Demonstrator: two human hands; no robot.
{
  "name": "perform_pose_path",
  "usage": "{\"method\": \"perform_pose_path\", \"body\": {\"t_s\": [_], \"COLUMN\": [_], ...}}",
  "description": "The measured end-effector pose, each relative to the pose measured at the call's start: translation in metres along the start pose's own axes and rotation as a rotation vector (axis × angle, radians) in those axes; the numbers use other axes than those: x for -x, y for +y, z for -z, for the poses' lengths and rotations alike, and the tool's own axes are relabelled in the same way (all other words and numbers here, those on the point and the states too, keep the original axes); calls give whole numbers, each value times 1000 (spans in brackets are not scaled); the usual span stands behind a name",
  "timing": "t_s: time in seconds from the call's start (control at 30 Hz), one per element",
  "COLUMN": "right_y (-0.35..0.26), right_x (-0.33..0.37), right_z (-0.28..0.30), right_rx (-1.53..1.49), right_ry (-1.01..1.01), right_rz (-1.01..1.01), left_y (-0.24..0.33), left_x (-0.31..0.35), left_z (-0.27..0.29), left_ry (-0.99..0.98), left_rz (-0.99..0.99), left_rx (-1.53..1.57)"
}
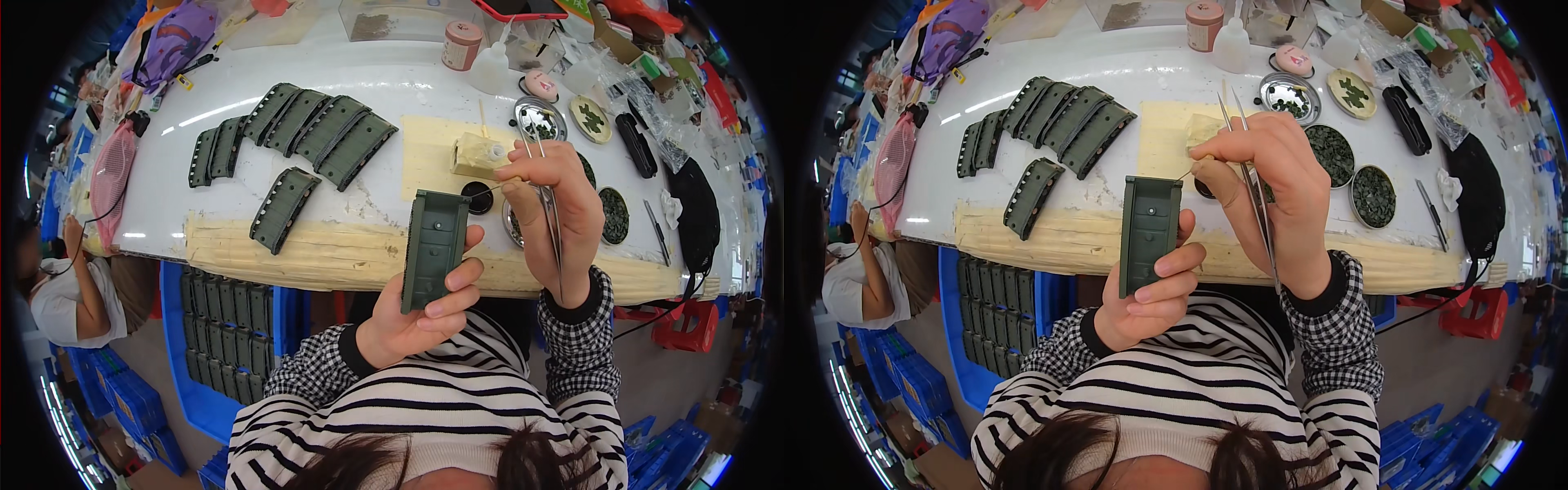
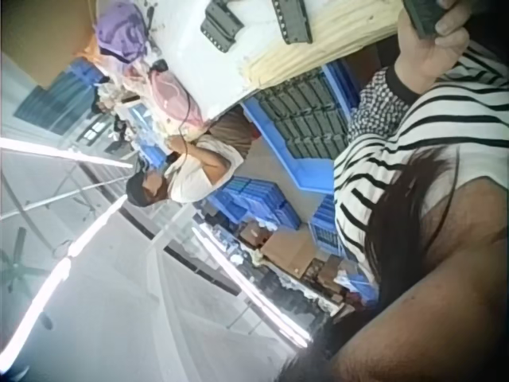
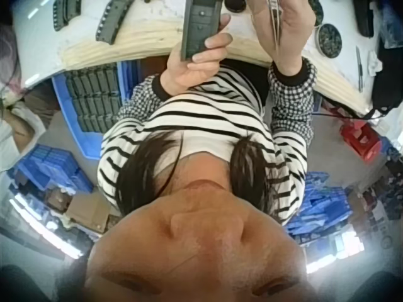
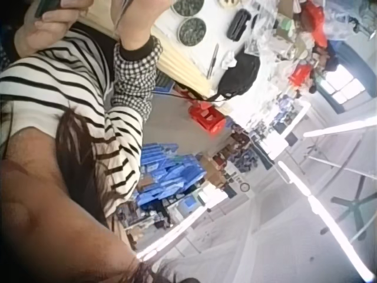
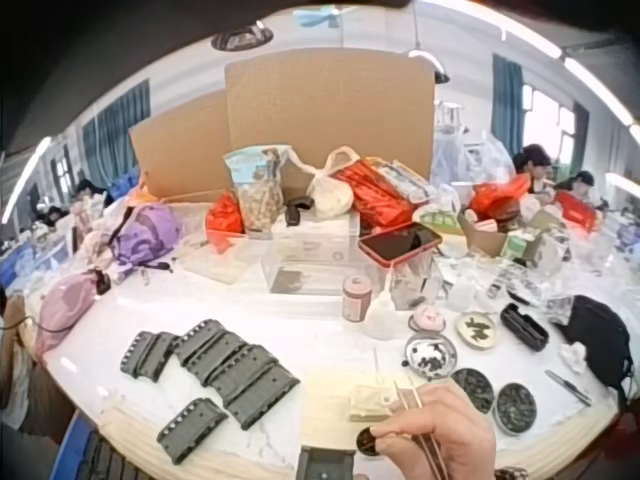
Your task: Cleaning small plastic toy tank tread parts using a handheld tool.
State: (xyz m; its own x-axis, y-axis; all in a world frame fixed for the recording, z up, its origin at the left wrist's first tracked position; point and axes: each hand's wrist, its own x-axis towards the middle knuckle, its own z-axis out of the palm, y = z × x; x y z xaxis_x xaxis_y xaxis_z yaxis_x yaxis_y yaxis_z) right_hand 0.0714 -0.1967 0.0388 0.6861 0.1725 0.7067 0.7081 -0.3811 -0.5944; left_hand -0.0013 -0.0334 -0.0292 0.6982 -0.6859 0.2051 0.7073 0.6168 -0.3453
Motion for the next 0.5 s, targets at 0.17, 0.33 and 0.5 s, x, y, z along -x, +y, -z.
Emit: {"method": "perform_pose_path", "body": {"t_s": [0.17, 0.33, 0.5], "right_y": [2, 26, 34], "right_x": [-3, -14, -4], "right_z": [8, 13, 10], "right_rx": [-61, 346, 436], "right_ry": [139, 67, -118], "right_rz": [-187, 10, -7], "left_y": [0, -2, -5], "left_x": [2, 6, 7], "left_z": [-3, -5, -16], "left_ry": [79, 227, 284], "left_rz": [-49, -136, -209], "left_rx": [-22, -302, -666]}}
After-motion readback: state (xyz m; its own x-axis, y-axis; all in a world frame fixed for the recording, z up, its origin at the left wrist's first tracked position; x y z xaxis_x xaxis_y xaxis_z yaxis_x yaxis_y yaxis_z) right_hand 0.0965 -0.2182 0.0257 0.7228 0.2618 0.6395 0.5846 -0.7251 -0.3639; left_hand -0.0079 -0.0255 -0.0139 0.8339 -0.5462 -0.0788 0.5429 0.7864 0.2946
